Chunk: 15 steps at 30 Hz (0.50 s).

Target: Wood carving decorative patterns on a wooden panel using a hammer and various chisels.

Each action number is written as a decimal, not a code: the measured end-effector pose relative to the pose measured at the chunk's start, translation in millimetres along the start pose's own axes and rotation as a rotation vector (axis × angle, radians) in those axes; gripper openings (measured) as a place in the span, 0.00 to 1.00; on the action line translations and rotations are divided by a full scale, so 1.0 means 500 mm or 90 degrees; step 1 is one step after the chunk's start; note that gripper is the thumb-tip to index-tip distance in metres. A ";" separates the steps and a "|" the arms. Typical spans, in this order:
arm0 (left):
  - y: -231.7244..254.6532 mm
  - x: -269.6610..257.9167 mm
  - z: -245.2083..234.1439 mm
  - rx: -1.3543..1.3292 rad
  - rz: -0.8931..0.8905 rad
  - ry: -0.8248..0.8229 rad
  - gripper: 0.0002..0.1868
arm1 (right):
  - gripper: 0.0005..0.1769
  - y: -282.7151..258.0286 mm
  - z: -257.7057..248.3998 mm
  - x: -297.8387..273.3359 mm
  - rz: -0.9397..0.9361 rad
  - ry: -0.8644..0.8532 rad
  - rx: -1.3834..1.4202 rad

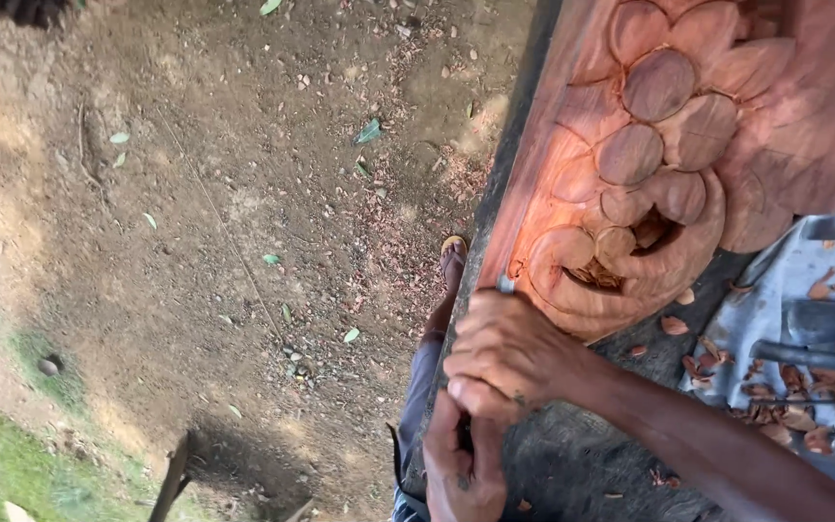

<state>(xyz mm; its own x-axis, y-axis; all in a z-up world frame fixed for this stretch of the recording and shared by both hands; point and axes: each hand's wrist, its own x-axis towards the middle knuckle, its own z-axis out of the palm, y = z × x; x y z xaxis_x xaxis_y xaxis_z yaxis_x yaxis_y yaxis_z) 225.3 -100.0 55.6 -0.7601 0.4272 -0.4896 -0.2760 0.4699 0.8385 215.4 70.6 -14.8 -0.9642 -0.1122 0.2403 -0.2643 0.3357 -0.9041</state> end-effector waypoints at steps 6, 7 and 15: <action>0.019 0.004 0.018 -0.014 -0.043 0.016 0.08 | 0.15 0.001 -0.025 0.012 -0.026 -0.040 0.032; 0.028 0.005 0.020 0.021 -0.088 0.039 0.09 | 0.15 0.003 -0.030 0.013 -0.027 -0.019 0.025; -0.100 -0.056 -0.027 0.236 0.299 0.161 0.13 | 0.14 0.016 -0.024 0.008 -0.047 0.001 -0.021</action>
<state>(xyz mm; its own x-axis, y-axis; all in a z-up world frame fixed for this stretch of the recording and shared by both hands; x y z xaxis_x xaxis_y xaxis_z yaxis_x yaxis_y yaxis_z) 252.2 -145.8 30.8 -0.8785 0.4774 0.0183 0.3057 0.5323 0.7895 209.4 84.2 -16.7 -0.9420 -0.1367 0.3067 -0.3356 0.3565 -0.8719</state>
